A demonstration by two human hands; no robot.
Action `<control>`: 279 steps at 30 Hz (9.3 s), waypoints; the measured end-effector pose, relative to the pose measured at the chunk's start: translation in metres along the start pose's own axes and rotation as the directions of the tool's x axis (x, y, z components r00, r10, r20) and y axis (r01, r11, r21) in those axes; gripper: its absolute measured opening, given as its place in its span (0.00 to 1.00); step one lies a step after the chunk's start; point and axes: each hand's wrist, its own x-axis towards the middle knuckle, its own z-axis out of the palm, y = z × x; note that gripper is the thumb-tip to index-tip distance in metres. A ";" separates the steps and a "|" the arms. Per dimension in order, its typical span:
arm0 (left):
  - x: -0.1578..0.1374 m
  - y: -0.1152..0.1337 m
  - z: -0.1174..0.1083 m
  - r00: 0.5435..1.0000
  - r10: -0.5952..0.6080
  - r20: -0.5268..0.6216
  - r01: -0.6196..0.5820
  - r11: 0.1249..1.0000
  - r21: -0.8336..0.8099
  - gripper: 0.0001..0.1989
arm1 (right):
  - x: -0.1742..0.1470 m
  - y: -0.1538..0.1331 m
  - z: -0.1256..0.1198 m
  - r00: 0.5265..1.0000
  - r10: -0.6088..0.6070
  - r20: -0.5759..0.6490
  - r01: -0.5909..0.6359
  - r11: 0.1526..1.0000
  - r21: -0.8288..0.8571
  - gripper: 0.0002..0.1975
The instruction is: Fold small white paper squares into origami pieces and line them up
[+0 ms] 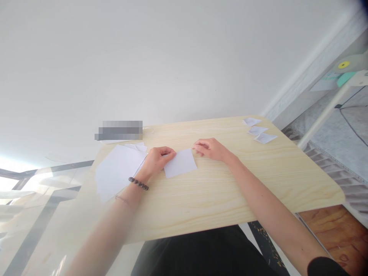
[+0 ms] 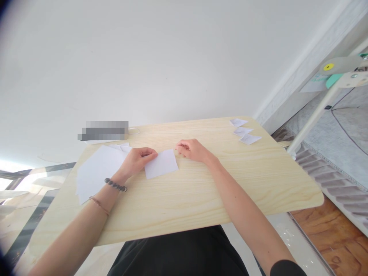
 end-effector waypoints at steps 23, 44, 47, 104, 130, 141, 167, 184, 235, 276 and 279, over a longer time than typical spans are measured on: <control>0.002 -0.002 0.011 0.952 0.302 -0.051 -0.285 0.934 0.213 0.14 | 0.011 0.009 0.023 0.985 -0.061 -0.163 0.035 0.987 -0.156 0.13; 0.005 -0.011 0.008 0.934 0.358 -0.010 -0.274 0.731 0.625 0.15 | 0.004 0.010 0.039 0.861 -0.506 -0.059 0.454 0.815 -0.359 0.15; 0.004 -0.011 0.007 0.927 0.375 -0.004 -0.287 0.716 0.636 0.15 | 0.004 0.007 0.038 0.852 -0.523 -0.025 0.472 0.789 -0.393 0.15; 0.008 0.003 0.016 0.986 0.168 -0.014 -0.166 0.980 0.111 0.15 | 0.003 -0.007 0.047 0.929 -0.313 -0.195 0.251 0.925 -0.286 0.07; 0.006 0.007 0.015 0.993 0.115 0.014 -0.115 0.993 0.017 0.17 | 0.000 -0.007 0.032 0.973 -0.226 -0.052 0.217 0.966 -0.140 0.10; 0.004 0.006 0.009 0.988 0.118 0.096 -0.120 0.992 0.022 0.15 | -0.001 -0.003 0.022 0.957 -0.277 0.084 0.285 0.954 -0.097 0.09; 0.002 0.010 0.002 0.985 0.088 0.149 -0.090 0.996 0.004 0.17 | -0.006 -0.001 0.009 0.974 -0.171 0.152 0.184 0.980 -0.079 0.07; 0.003 0.009 0.003 0.990 0.060 0.130 -0.058 0.998 -0.020 0.20 | -0.006 -0.004 0.015 0.991 -0.131 0.023 0.132 0.985 -0.111 0.12; -0.007 0.000 0.017 0.838 0.495 0.230 -0.507 0.546 0.667 0.17 | 0.007 0.010 0.034 0.946 -0.082 -0.313 -0.023 0.948 -0.318 0.11; -0.014 0.008 0.020 0.837 0.502 0.218 -0.472 0.461 0.751 0.15 | 0.007 0.009 0.041 0.941 -0.052 -0.336 -0.087 0.919 -0.385 0.05; -0.013 0.008 0.020 0.838 0.498 0.222 -0.476 0.469 0.744 0.15 | 0.006 0.011 0.041 0.939 -0.081 -0.334 -0.054 0.925 -0.376 0.09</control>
